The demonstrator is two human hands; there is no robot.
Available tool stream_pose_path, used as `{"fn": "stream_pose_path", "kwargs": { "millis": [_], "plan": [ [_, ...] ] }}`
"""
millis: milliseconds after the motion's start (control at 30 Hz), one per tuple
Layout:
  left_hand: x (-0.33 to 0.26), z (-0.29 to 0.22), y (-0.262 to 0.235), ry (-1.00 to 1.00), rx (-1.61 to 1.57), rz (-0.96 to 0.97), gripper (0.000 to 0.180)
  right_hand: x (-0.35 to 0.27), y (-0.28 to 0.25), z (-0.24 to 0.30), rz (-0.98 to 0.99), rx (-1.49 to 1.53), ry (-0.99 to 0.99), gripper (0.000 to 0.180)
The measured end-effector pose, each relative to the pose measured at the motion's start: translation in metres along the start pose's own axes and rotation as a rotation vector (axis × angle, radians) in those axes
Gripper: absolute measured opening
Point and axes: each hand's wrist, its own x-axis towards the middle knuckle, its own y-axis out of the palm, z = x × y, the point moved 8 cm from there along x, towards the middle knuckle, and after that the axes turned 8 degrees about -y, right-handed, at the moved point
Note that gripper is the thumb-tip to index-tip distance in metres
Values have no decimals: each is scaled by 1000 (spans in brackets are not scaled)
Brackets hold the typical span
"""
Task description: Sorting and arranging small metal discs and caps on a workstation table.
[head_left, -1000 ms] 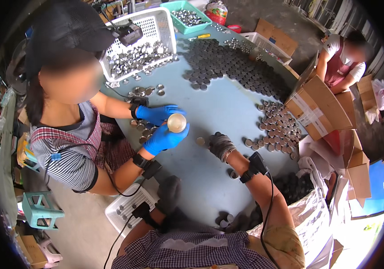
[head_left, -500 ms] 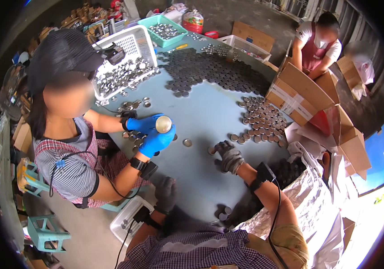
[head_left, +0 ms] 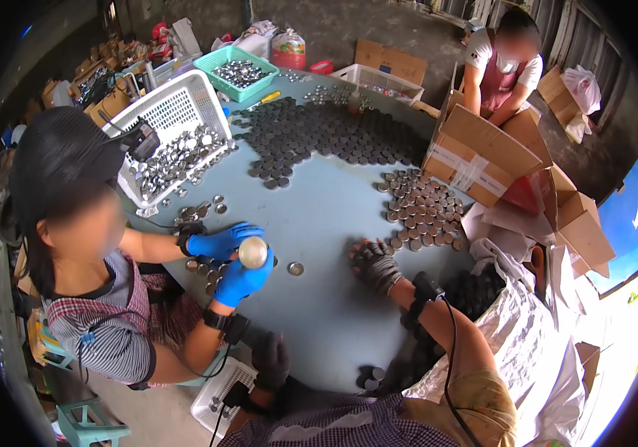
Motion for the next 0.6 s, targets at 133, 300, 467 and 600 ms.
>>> {"fn": "stream_pose_path", "kwargs": {
  "millis": [133,300,467,600],
  "plan": [
    [4,-8,-5,40,36,-5,5,0,5,-53,-17,25,148,44],
    [8,-13,-2,69,5,-36,7,-1,6,-107,-89,16,281,39],
    [7,-9,-3,2,-23,-7,8,12,10,-100,-177,-73,312,45],
    [0,-5,-4,-36,48,-25,9,21,16,-30,-248,15,146,49]
  ]
}}
